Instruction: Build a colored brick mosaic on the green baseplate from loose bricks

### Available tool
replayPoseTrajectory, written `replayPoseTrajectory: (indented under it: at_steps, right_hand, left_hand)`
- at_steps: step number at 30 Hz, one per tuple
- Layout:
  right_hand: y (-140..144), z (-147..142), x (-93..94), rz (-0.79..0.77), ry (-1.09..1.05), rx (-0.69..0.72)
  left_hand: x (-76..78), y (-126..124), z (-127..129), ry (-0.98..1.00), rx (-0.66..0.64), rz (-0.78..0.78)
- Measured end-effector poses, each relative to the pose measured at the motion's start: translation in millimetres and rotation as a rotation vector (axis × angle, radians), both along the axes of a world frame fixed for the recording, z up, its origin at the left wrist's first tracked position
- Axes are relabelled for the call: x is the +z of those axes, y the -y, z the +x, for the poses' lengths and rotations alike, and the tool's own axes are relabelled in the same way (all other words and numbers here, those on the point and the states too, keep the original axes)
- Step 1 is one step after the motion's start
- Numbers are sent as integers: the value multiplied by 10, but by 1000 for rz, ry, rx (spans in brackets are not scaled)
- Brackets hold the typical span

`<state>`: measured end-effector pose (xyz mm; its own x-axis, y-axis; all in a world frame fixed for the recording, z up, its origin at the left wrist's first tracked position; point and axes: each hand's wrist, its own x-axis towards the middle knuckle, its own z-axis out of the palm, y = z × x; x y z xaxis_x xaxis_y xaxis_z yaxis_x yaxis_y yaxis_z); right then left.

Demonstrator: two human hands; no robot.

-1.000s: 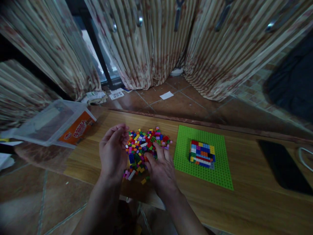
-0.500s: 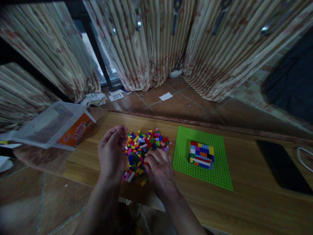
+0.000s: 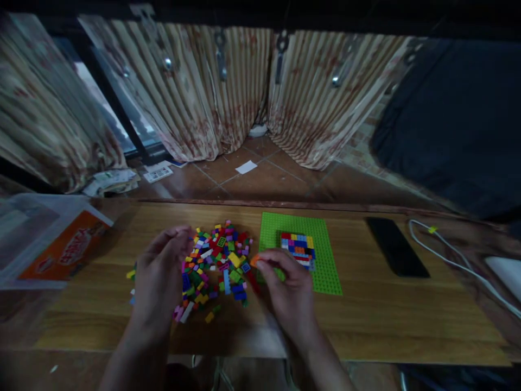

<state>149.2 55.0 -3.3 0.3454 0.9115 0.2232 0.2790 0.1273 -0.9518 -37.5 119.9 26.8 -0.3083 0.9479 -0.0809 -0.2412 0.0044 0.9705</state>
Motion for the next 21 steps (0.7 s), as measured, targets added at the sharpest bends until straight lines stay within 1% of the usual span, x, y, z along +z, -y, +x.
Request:
replayPoseTrajectory:
  at_steps: [3,6,8,11,14,19,21]
  right_hand:
    - [29,547,-26,-130,-142,-209]
    - [84,1016,-106,-253,-175,-284]
    - [122,1200,-156,-319,-176,-287]
    - [142,1283,-209,-384,-160,-253]
    - [110,1252,-237,-374,-159,-229]
    - [36,1214,-282,-354,-227,-212]
    - [11,1218,-304,-351,-214,-221]
  left_hand:
    - [-55,70,197,-167,-268,-10]
    - [-157,168,453,-268,-478,25]
    - [-233,237,625,-338,-566,23]
    - [-320,321,843,-452,-619,-23]
    - [-364,364,982,-531,-654,-27]
    - [-398,380,1077,-634,-734,18]
    - [-404,384,1088,-668,-747,20]
